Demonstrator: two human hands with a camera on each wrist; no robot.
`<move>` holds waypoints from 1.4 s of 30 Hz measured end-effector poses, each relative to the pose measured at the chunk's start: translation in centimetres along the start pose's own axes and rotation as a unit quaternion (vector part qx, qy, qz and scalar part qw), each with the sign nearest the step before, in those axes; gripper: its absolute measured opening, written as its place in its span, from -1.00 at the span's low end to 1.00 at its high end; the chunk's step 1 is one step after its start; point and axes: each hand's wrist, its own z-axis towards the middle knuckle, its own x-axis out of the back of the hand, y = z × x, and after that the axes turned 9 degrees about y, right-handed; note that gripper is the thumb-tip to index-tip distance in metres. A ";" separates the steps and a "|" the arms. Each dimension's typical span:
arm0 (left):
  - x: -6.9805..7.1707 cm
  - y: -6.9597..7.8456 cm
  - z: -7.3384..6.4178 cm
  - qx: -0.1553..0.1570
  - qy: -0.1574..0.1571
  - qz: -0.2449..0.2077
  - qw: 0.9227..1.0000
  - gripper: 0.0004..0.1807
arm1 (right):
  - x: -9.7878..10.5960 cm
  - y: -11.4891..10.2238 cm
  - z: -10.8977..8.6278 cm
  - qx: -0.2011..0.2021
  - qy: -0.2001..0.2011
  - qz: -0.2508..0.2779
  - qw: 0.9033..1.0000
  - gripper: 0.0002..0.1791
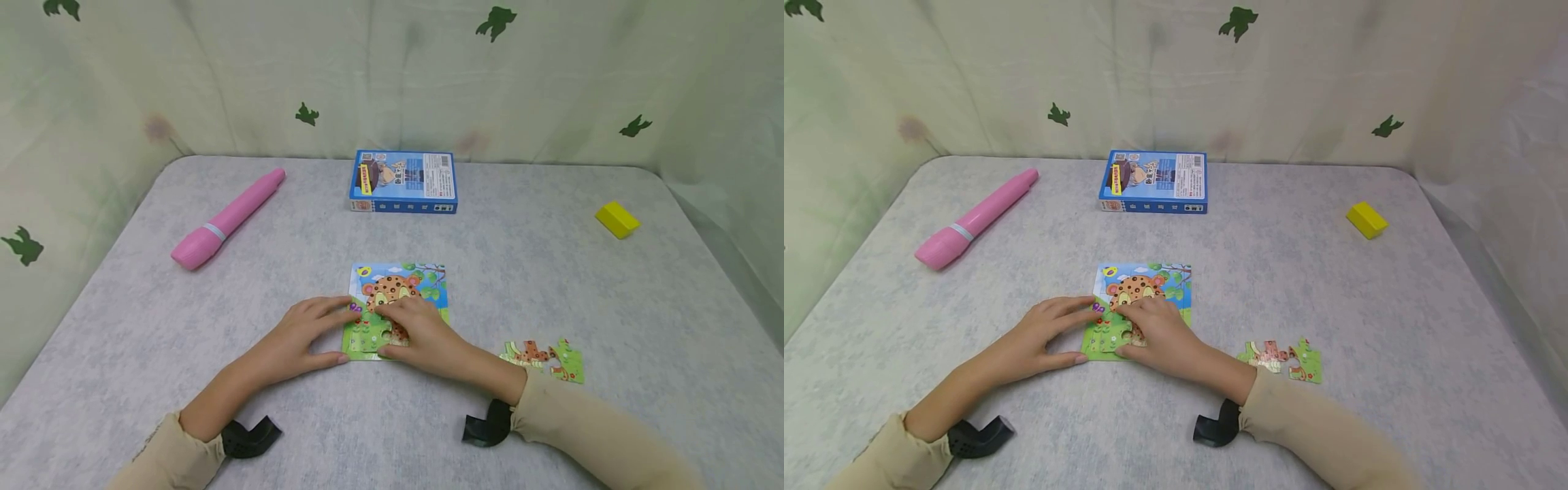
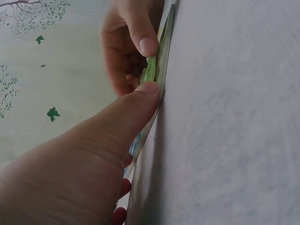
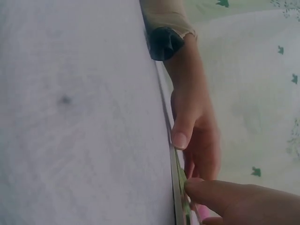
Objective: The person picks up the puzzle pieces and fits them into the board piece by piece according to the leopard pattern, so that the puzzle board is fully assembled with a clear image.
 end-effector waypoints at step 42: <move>0.0 0.1 0.0 -0.022 0.010 -0.016 1.000 -0.59 | 8.8 1.4 -5.6 -0.012 0.091 0.095 0.991 -0.23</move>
